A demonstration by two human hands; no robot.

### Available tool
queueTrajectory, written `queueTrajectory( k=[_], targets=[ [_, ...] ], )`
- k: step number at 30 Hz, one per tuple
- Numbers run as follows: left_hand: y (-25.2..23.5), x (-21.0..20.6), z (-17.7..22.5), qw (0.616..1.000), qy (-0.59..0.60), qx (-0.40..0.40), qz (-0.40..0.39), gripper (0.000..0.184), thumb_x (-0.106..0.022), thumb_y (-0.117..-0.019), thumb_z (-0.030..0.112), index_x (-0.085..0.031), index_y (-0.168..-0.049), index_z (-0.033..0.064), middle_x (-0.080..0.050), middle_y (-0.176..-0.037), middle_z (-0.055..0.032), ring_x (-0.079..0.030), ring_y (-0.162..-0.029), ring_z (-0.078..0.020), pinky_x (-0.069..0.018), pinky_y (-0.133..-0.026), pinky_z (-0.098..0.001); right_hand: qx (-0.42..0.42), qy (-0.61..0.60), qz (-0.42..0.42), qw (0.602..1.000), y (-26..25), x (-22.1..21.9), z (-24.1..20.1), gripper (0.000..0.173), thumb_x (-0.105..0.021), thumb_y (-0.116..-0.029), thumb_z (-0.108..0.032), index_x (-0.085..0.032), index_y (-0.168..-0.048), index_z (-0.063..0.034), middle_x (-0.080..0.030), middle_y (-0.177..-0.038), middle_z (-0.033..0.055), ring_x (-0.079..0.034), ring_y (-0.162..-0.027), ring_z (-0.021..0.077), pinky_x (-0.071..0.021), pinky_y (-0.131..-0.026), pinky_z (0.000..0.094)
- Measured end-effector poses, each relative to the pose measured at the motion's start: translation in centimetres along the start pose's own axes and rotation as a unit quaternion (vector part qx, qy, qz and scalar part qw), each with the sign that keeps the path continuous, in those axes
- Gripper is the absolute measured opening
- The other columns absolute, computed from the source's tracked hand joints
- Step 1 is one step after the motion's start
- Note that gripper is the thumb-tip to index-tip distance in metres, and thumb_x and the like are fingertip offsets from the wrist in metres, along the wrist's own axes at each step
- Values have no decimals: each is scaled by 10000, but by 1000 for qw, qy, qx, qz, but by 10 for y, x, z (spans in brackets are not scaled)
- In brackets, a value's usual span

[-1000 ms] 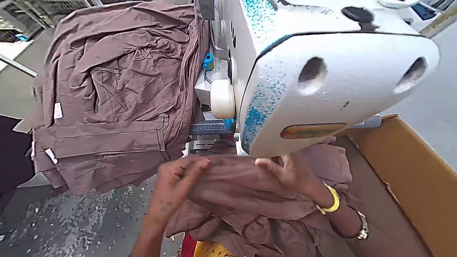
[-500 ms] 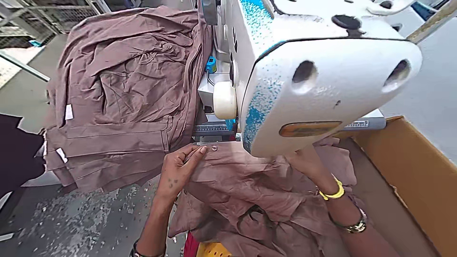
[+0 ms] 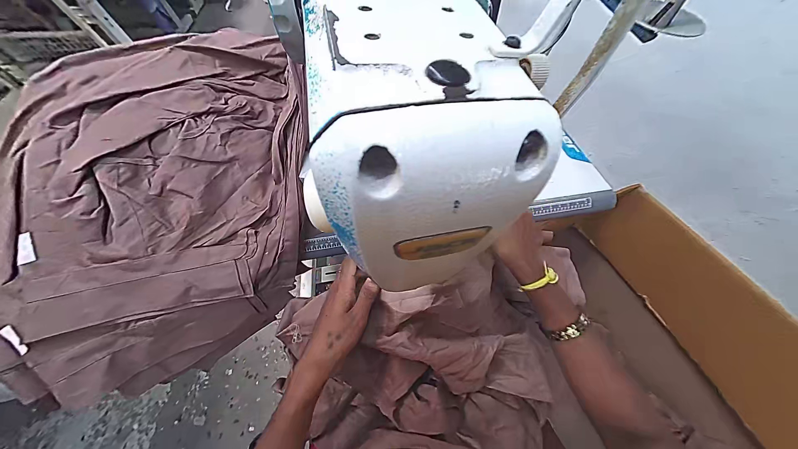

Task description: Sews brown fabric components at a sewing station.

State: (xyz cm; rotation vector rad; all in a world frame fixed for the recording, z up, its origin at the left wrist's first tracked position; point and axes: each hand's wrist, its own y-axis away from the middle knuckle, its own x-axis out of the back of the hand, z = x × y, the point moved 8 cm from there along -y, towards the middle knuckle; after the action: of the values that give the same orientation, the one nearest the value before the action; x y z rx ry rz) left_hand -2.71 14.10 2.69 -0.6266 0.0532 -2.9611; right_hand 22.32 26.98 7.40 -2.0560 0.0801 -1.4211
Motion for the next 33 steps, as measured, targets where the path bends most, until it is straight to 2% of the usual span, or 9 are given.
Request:
queueTrajectory(
  k=[6, 12, 16, 19, 20, 22, 26, 30, 33],
  targets=[
    [-2, -2, -9, 998, 14, 41, 42, 545, -512, -998, 270, -466, -1433, -54, -623, -1277, -131, -607, -1149, -83, -491, -1004, -268, 34, -6, -39, 999, -7, -24, -2, 153, -633, -959, -43, -735, -1047, 28, -675, -1042, 250, -674, -971, 447, -556, -760, 562],
    [-1, -4, -12, 995, 28, 56, 72, 510, -520, -974, 248, -469, -1372, -67, -663, -1095, -76, -631, -985, -8, -518, -898, -212, 33, -49, 29, 998, -14, -22, 17, 178, -685, -949, -176, -725, -942, -3, -704, -961, 190, -707, -909, 376, -586, -730, 487],
    [-7, -3, -14, 996, 19, 58, 69, 543, -538, -965, 272, -464, -1392, -55, -622, -1224, -146, -628, -1063, -125, -525, -932, -328, -69, -160, -17, 985, -13, -6, 11, 195, -684, -955, -156, -720, -961, 36, -710, -860, 183, -705, -812, 325, -556, -758, 515],
    [-8, 3, -2, 995, -58, -2, 76, 319, -556, -953, 281, -637, -1049, -12, -652, -876, -75, -628, -805, -108, -523, -741, -338, -58, -210, -25, 976, -9, 14, -22, 142, -727, -914, -137, -710, -906, 4, -681, -773, 119, -647, -698, 218, -521, -668, 425],
    [-3, 3, 9, 993, -78, -61, 69, 267, -562, -952, 270, -641, -847, 38, -585, -689, -3, -569, -639, -42, -476, -604, -256, -8, -202, -7, 979, -6, 24, -38, 133, -732, -893, -134, -715, -872, -4, -691, -757, 114, -662, -679, 215, -530, -636, 411],
    [19, -3, 39, 978, -61, -195, -30, 355, -569, -993, 275, -611, -709, 67, -495, -552, 8, -481, -499, -41, -405, -480, -213, 139, -158, 47, 976, 9, 39, -75, 163, -688, -908, -164, -701, -821, -26, -694, -747, 112, -691, -680, 228, -556, -595, 387],
    [47, -17, 58, 950, -60, -264, -156, 397, -556, -1041, 383, -581, -763, 100, -469, -559, -1, -455, -488, -81, -370, -459, -234, 351, -133, 70, 924, 44, 38, -135, 219, -556, -1011, -157, -694, -849, -103, -680, -730, 69, -673, -732, 224, -539, -697, 342],
    [46, -11, 55, 962, -62, -250, -88, 312, -575, -1037, 367, -719, -967, 99, -670, -720, -8, -609, -642, -35, -496, -608, -195, 283, -184, -16, 941, 32, 30, -132, 218, -595, -999, -206, -748, -902, -86, -780, -920, 93, -753, -919, 233, -590, -781, 371],
    [48, 15, 49, 974, 16, -225, -35, 304, -603, -1026, 375, -730, -952, 109, -717, -811, 35, -639, -752, 46, -526, -706, -135, 219, -407, -157, 873, 50, 15, -127, 344, -507, -1066, -408, -613, -1008, -86, -683, -901, 37, -659, -925, 101, -523, -882, 271]
  ],
)
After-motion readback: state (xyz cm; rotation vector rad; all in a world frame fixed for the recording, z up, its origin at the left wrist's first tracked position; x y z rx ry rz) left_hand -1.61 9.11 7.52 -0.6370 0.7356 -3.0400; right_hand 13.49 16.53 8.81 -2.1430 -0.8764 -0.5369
